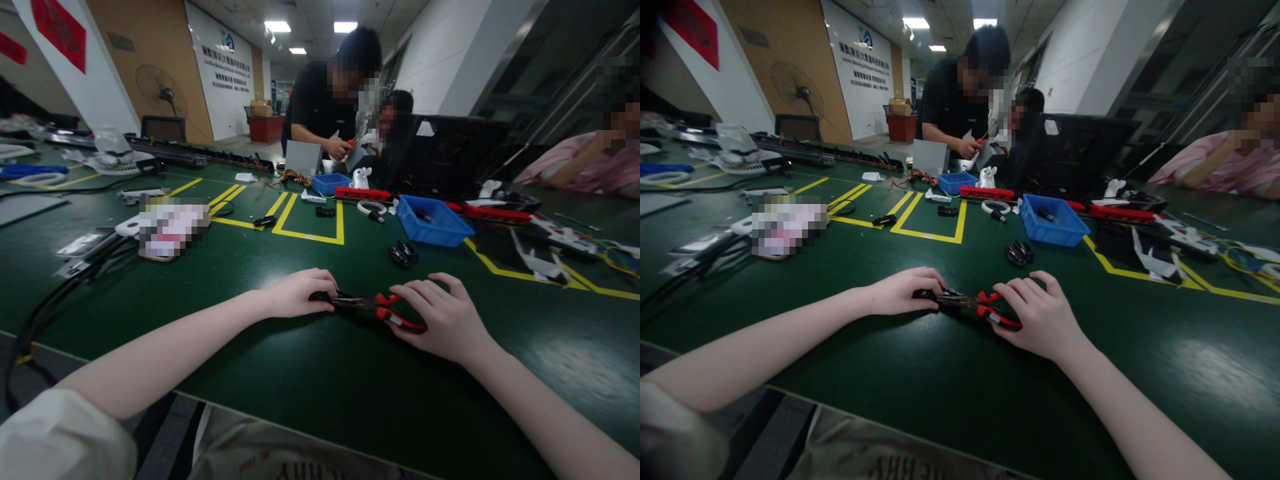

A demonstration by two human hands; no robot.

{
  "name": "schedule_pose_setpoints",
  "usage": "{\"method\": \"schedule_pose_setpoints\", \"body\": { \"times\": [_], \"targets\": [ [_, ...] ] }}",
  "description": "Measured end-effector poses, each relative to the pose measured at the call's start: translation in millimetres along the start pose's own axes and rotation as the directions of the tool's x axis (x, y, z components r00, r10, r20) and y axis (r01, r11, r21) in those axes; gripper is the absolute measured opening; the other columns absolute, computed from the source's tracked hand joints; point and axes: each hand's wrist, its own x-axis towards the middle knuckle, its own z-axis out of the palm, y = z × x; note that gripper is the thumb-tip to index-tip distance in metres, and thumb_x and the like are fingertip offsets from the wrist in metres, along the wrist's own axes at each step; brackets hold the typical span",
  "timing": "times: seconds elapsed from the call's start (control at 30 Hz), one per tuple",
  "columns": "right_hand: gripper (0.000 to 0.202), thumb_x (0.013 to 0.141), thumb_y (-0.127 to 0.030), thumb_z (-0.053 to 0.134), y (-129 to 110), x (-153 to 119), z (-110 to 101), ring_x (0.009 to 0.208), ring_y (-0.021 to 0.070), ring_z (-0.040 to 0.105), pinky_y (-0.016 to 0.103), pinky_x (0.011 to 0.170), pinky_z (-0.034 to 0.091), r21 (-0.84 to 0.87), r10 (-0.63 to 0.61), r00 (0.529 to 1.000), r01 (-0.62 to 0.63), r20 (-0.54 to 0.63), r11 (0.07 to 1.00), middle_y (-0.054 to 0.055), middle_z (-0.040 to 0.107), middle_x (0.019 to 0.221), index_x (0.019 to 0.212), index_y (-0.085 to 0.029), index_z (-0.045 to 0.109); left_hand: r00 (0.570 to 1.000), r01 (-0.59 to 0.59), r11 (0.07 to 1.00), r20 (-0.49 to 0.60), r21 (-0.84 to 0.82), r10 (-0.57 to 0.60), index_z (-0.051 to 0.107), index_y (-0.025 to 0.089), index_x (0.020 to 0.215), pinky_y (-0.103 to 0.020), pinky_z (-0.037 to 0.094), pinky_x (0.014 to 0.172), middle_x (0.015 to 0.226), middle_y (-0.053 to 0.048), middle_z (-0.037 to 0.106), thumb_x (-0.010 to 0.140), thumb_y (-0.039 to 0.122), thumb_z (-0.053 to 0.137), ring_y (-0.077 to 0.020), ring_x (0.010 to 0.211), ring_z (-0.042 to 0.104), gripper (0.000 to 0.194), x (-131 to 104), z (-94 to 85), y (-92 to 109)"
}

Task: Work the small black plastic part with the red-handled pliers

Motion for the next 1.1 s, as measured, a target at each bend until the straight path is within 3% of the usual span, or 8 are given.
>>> {"method": "schedule_pose_setpoints", "body": {
  "times": [0.57,1.1],
  "targets": [
    [0.035,0.077,-0.042,0.067,10,-2,5,0.090,0.0254,0.066,0.054,0.101,0.038,0.144,0.065,0.993,-0.079,0.103,0.986,0.005,0.072,0.096,0.106,-0.023,0.064,1.000,-0.014,1.000,0.001,0.020,0.014,0.065,0.017,0.102,-0.036,0.047,0.094,0.115,-0.009,0.063,0.091,0.025,0.065,-0.0215,0.107,0.059,0.013,0,1.1,0],
    [0.035,0.081,-0.043,0.065,1,1,5,0.092,0.0260,0.066,0.053,0.102,0.037,0.140,0.055,0.990,-0.073,0.127,0.988,0.007,0.072,0.099,0.109,-0.023,0.061,1.000,-0.010,0.998,0.015,0.056,0.009,0.064,0.017,0.102,-0.034,0.046,0.094,0.117,-0.007,0.063,0.092,0.024,0.064,-0.0216,0.109,0.059,0.012,-1,-0.3,3]
  ]
}}
